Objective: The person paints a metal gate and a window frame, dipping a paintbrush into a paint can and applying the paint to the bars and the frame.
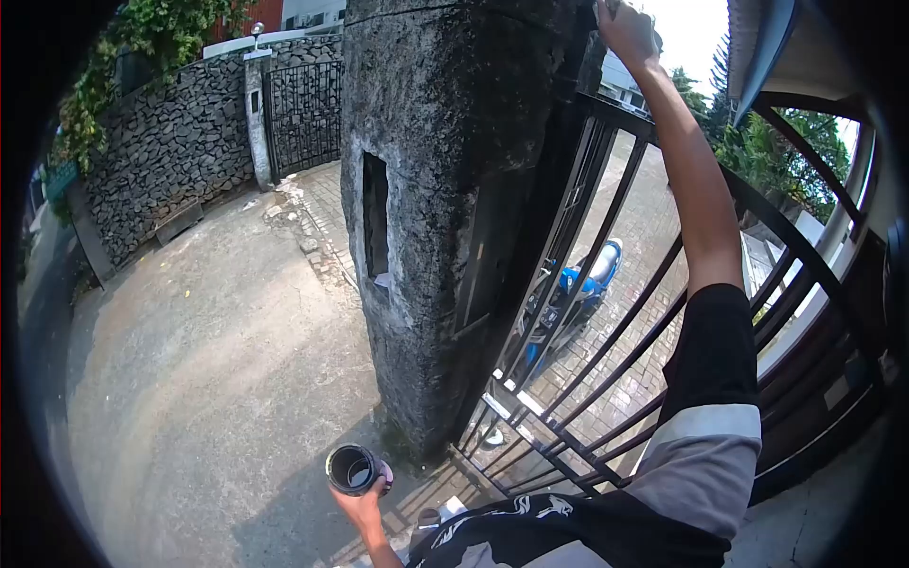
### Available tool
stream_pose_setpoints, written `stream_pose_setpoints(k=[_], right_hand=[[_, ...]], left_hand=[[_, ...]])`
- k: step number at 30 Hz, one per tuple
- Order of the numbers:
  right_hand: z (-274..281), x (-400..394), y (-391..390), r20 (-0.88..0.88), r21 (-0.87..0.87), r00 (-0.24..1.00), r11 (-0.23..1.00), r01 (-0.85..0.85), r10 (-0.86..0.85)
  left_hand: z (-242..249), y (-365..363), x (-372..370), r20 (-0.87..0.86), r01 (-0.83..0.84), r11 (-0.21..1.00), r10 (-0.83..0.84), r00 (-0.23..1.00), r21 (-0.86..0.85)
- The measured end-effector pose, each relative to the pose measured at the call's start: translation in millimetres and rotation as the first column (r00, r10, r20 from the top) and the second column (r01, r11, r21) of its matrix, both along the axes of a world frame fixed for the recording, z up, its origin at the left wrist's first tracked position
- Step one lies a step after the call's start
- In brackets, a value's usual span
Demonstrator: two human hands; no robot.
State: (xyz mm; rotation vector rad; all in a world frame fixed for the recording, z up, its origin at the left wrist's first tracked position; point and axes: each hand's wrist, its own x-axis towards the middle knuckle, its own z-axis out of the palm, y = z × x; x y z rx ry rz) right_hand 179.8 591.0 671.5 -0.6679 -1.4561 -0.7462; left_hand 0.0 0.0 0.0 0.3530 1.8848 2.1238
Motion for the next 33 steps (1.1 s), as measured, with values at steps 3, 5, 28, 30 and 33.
stream_pose_setpoints(k=[3, 5, 28, 30, 33], right_hand=[[8.3, -2.2, 2.8, 0.028, 0.025, 1.000, 1.000, -0.011, 0.011], [8.4, -5.1, -2.6, 0.090, 0.008, 0.995, 0.999, 0.035, -0.036], [-476.5, 106.6, -321.8, -0.320, -0.648, 0.599, 0.292, -0.704, 0.734], [-521.1, 100.2, -350.5, -0.499, -0.731, 0.572, 0.038, -0.681, 0.651], [-563.9, 95.4, -379.6, -0.715, -0.662, 0.542, -0.180, -0.727, 0.442]], left_hand=[[3.1, 1.7, -0.4, 0.054, 0.010, 0.996, -0.015, 0.998, 0.092], [7.0, -2.4, 2.2, 0.058, -0.009, 0.995, 0.003, 0.998, 0.098], [25.6, 40.3, 63.3, -0.134, 0.299, 0.938, -0.323, 0.937, -0.176], [22.6, 41.4, 76.1, -0.073, 0.333, 0.924, -0.351, 0.933, -0.190], [11.8, 42.0, 91.7, -0.016, 0.416, 0.895, -0.424, 0.906, -0.159]])
